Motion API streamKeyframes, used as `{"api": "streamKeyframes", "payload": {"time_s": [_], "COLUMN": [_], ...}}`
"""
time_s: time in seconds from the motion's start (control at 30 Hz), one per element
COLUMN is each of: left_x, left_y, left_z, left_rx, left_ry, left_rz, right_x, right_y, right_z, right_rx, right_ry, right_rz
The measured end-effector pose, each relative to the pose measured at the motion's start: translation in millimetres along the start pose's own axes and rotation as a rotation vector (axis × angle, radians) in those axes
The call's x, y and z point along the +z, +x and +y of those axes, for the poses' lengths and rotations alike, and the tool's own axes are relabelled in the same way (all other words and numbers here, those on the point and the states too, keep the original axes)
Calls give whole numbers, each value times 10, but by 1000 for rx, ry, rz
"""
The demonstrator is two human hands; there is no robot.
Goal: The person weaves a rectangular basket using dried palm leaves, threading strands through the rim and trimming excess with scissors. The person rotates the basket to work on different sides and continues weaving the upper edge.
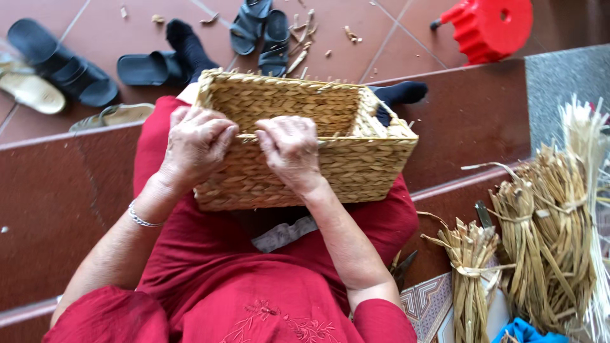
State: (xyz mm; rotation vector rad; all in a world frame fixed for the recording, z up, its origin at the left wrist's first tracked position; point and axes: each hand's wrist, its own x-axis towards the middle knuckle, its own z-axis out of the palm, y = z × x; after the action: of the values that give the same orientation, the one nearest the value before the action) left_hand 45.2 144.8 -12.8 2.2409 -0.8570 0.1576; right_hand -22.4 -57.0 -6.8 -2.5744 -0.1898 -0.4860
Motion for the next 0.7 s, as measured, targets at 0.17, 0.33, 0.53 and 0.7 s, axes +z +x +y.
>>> {"api": "streamKeyframes", "payload": {"time_s": [0.17,0.33,0.53,0.7], "left_x": [35,52,-48,-65], "left_y": [31,27,-7,-61], "left_z": [-38,-40,-60,-202], "left_rx": [-151,-224,-63,-205], "left_ry": [-70,-11,-172,-311], "left_rz": [-143,-217,-121,127], "right_x": [79,34,-524,-898], "right_y": [22,52,-180,-359], "right_z": [7,-37,67,304], "right_rx": [52,117,-22,131], "right_ry": [105,128,-23,-36], "right_rz": [-77,-119,168,213]}}
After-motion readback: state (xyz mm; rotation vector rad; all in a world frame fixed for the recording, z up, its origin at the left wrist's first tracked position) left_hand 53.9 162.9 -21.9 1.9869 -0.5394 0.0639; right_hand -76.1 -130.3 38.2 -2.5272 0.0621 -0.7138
